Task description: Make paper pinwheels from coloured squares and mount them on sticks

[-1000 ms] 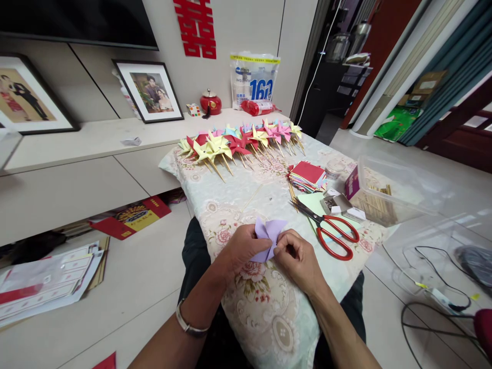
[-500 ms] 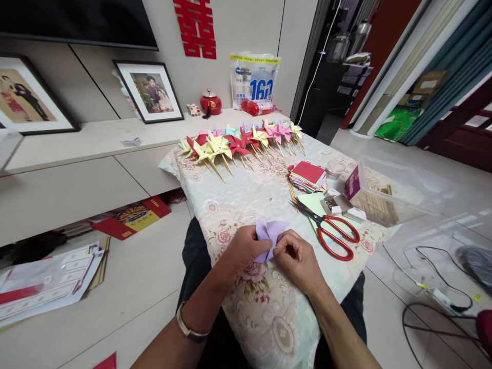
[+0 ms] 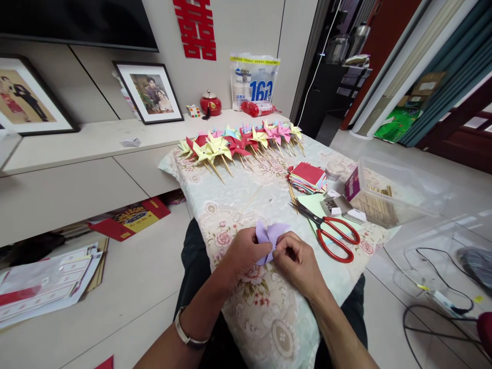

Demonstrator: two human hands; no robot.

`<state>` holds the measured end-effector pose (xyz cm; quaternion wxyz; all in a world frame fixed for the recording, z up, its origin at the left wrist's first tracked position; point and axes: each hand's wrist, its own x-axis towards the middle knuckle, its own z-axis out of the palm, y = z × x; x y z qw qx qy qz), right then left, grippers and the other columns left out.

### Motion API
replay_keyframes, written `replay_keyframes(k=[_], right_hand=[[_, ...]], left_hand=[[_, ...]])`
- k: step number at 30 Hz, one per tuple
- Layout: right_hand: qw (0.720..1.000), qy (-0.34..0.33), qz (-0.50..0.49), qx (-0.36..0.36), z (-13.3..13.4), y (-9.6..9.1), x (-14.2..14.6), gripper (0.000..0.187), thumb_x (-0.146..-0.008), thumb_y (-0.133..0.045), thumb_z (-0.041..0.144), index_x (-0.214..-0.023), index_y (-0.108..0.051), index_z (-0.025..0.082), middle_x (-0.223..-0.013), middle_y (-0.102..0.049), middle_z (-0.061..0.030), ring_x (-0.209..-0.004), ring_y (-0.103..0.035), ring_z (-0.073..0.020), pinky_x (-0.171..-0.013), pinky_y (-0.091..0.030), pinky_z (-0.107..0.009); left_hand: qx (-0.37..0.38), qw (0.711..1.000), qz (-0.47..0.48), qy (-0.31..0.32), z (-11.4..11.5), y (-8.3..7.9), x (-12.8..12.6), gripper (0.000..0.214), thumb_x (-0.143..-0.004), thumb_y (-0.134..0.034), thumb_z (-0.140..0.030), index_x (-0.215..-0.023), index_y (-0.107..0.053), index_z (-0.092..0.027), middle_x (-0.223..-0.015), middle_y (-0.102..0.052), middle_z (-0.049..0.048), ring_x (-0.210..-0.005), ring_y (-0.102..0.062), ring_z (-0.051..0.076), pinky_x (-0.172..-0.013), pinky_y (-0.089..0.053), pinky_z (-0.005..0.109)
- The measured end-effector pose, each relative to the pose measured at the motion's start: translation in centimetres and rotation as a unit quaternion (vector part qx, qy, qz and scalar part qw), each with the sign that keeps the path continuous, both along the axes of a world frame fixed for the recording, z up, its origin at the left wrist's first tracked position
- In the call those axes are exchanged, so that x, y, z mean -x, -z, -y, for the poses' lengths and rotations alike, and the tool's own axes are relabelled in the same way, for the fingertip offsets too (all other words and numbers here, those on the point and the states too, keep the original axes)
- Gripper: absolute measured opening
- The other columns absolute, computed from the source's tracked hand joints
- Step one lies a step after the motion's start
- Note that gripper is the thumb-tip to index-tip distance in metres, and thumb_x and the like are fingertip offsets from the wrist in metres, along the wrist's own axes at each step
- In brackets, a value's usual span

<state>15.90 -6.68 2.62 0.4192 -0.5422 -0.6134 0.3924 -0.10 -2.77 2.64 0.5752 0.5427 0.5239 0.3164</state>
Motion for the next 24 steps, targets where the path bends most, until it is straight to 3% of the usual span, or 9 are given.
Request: replay_keyframes(k=[9,13,16,18,20,24], right_hand=[[1.000,-0.001,0.001,0.000,0.1,-0.3,0.0,0.013,-0.079,-0.062,0.022,-0.066,-0.060,0.020,-0.076,-0.057,-0.0011,-0.066,-0.050,-0.0148,-0.058,-0.036,-0.027],[0.997,0.034,-0.063,-0.033,0.3,0.3,-0.2,0.018,-0.084,-0.067,0.029,-0.069,-0.061,0.020,-0.079,-0.057,-0.0016,-0.070,-0.053,-0.0161,-0.062,-0.039,-0.029],[0.972,0.136,-0.171,-0.083,0.4,1.2,-0.9,0.012,-0.086,-0.069,0.034,-0.088,-0.067,0.023,-0.093,-0.062,-0.0034,-0.083,-0.058,-0.0188,-0.072,-0.045,-0.030],[0.958,0.165,-0.219,-0.082,0.4,1.3,-1.5,0.031,-0.084,-0.072,0.036,-0.112,-0.066,0.025,-0.111,-0.064,-0.0066,-0.098,-0.060,-0.0221,-0.081,-0.047,-0.033],[0.961,0.130,-0.238,-0.047,0.3,0.7,-2.0,0.054,-0.082,-0.074,0.037,-0.132,-0.058,0.025,-0.121,-0.064,-0.0097,-0.108,-0.060,-0.0245,-0.086,-0.048,-0.036],[0.971,0.001,-0.229,0.070,0.1,-1.9,-2.5,0.076,-0.082,-0.074,0.036,-0.149,-0.040,0.024,-0.102,-0.068,-0.0054,-0.091,-0.064,-0.0217,-0.078,-0.050,-0.034]], left_hand=[[0.003,1.000,-0.008,-0.003,0.0,-0.1,-0.1,0.011,-0.064,-0.061,-0.025,-0.068,-0.061,-0.015,-0.064,-0.052,-0.0023,-0.060,-0.043,0.012,-0.051,-0.031,0.023],[0.020,1.000,0.021,0.009,-0.2,-0.3,0.2,0.009,-0.065,-0.060,-0.024,-0.067,-0.061,-0.015,-0.062,-0.051,-0.0028,-0.058,-0.042,0.011,-0.051,-0.031,0.023],[0.049,0.996,0.067,0.044,-0.4,-0.8,0.8,0.011,-0.066,-0.060,-0.024,-0.071,-0.063,-0.014,-0.064,-0.054,-0.0020,-0.057,-0.043,0.011,-0.052,-0.032,0.024],[0.061,0.991,0.083,0.080,-0.7,-1.3,1.2,0.014,-0.066,-0.060,-0.024,-0.075,-0.066,-0.014,-0.066,-0.056,-0.0017,-0.058,-0.044,0.011,-0.053,-0.033,0.024],[0.062,0.989,0.063,0.122,-1.0,-1.9,1.6,0.011,-0.065,-0.060,-0.023,-0.071,-0.065,-0.015,-0.064,-0.055,-0.0024,-0.056,-0.042,0.011,-0.052,-0.031,0.024],[0.039,0.982,-0.025,0.182,-1.8,-3.0,1.9,0.005,-0.061,-0.059,-0.022,-0.062,-0.059,-0.017,-0.059,-0.051,-0.0038,-0.055,-0.041,0.011,-0.049,-0.029,0.023]])
